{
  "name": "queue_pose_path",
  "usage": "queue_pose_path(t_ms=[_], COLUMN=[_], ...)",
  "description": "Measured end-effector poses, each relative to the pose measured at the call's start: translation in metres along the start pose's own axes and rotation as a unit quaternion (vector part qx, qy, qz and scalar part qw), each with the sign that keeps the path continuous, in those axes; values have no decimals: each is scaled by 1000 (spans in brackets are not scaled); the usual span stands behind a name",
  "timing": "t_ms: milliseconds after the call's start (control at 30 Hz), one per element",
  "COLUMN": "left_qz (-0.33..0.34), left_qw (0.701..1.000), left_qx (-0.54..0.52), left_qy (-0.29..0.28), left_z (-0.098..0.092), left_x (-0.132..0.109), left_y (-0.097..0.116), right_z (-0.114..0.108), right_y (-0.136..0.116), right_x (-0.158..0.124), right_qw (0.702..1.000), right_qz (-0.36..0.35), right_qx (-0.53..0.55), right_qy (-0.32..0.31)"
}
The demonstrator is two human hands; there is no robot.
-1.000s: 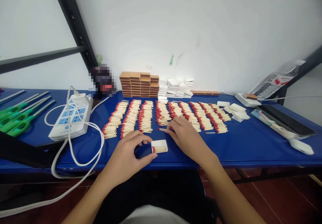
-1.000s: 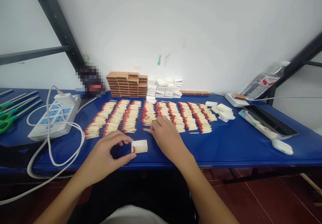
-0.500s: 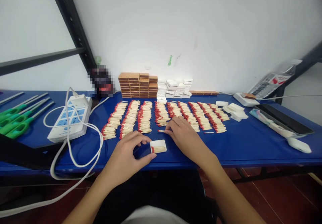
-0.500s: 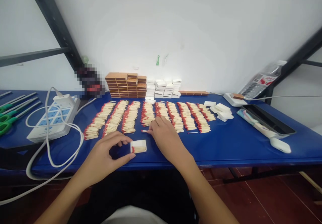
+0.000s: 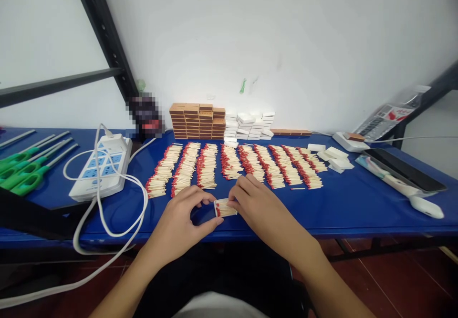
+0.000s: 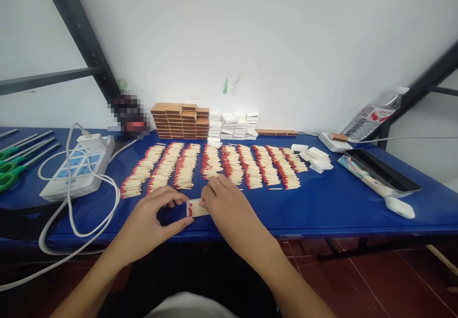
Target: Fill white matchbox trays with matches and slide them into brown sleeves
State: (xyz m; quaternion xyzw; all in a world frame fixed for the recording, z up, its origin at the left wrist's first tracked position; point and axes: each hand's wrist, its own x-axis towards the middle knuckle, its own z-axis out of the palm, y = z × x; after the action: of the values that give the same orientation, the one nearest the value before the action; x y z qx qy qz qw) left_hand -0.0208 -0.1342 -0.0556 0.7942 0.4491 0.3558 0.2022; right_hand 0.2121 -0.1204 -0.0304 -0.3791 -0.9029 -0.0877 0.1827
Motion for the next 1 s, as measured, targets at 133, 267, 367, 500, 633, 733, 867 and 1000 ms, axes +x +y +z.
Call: queue_pose_path(t_ms=[133,267,367,500,633,733,867,1000], left_qz=[-3,-5,-7,-4,0,1,4,5], left_qw=[1000,1000,1000,1000,1000,1000,1000,1000], left_qx=[-3,-2,-1,1,3,4,6,6], left_qy=[-4,-4,-5,-3,-3,-3,-1,-1], left_z=[0,-1,-1,0,0,0,0,0], left_x=[1,-1,-1,0,0,-1,0,0], left_y=[1,1,1,1,1,1,1,1], right_z=[0,13,24,28,26,27,32,33], right_y=[7,29,43,47,44,44,46,46], right_x=[1,3,3,3,4,4,4,4], right_qw=[993,989,992,993,992,992,994,995], right_qz=[35,82,91,90,94,93,88,85], right_qx=[107,108,66,63,68,66,56,45], right_qy=[20,68,59,53,58,53,35,36])
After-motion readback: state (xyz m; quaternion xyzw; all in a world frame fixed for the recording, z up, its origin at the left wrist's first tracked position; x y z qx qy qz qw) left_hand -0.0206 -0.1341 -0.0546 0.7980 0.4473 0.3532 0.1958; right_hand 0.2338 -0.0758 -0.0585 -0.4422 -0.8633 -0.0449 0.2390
